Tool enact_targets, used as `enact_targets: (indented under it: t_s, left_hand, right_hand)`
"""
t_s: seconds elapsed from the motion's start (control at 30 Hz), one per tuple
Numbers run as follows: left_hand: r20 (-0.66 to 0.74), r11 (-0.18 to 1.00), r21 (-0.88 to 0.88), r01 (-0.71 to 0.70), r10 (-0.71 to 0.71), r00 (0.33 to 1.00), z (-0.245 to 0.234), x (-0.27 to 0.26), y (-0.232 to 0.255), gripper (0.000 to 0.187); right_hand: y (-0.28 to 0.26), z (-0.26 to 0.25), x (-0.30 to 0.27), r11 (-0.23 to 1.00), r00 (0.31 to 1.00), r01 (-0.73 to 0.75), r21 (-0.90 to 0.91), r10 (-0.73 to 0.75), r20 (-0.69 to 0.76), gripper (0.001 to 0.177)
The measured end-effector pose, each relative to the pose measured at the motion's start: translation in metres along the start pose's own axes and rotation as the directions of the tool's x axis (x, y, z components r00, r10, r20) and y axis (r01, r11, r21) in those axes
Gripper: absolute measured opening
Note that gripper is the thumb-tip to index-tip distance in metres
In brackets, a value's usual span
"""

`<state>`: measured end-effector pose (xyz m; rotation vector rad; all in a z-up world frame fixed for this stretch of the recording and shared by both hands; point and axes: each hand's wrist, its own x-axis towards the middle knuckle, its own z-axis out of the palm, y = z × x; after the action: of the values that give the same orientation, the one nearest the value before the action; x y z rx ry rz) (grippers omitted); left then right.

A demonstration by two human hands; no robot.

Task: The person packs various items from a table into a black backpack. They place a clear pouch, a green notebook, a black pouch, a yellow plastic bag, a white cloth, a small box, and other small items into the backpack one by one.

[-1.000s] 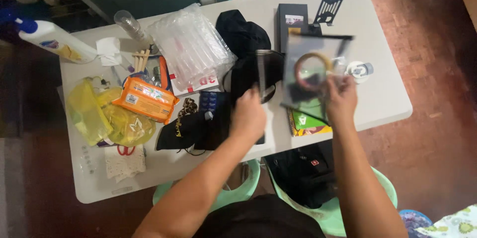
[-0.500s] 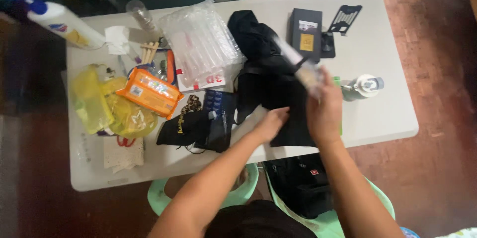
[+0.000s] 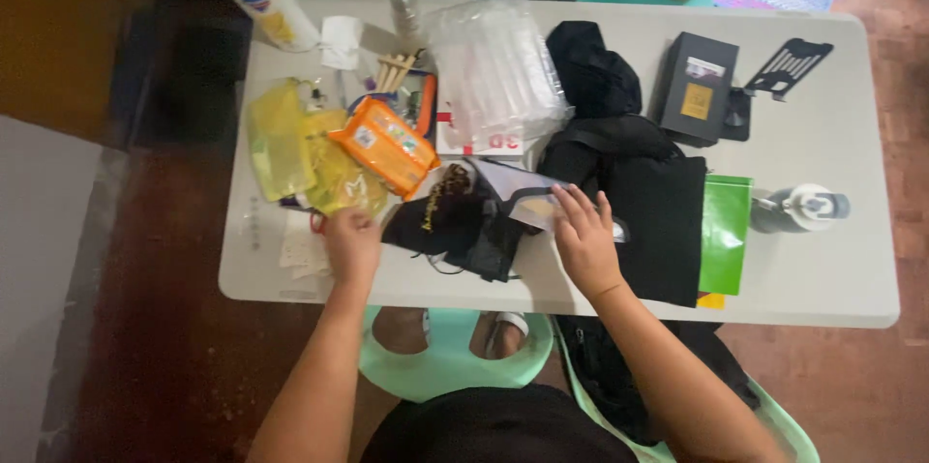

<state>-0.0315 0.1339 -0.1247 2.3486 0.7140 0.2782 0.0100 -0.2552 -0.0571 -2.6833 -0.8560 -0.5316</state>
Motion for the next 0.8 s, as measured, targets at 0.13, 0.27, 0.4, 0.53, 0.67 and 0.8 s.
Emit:
enact_targets:
  t_s: [0.13,0.27,0.4,0.53,0.67,0.8]
  left_hand:
    - [-0.11,0.961,0.277,0.02,0.011,0.994,-0.03,0.002,-0.032,0.031]
    - [0.149,0.934,0.357,-0.013,-0.044,0.988,-0.042,0.007,-0.034,0.054]
    - [0.207,0.905,0.416,-0.094,0.007,0.978,-0.045,0.005,-0.032,0.057]
    - [0.246,0.94,0.324,-0.105,0.024,0.969,-0.042,0.013,-0.044,0.063]
    - [0.239,0.943,0.327,-0.057,-0.024,0.971,-0.041,0.021,-0.042,0.064]
    - [0.323,0.911,0.409,0.061,-0.206,0.924,-0.058,0.028,-0.011,0.064]
  right_hand:
    - [-0.012,0.024,-0.008,0.991,0.993,-0.012,0.131,-0.004,0.121,0.017]
    - [-0.032,0.034,-0.01,0.982,0.943,-0.081,0.172,0.02,0.333,0.031]
    - [-0.038,0.043,-0.017,0.973,0.95,-0.205,0.103,0.172,0.259,0.035]
    - [-0.045,0.027,-0.001,0.902,0.938,-0.335,0.273,0.293,0.183,0.063]
    - [-0.032,0.045,-0.007,0.894,0.899,-0.394,0.215,0.325,0.295,0.04]
    - [-0.044,0.029,0.012,0.929,0.905,-0.327,0.17,0.257,0.339,0.024]
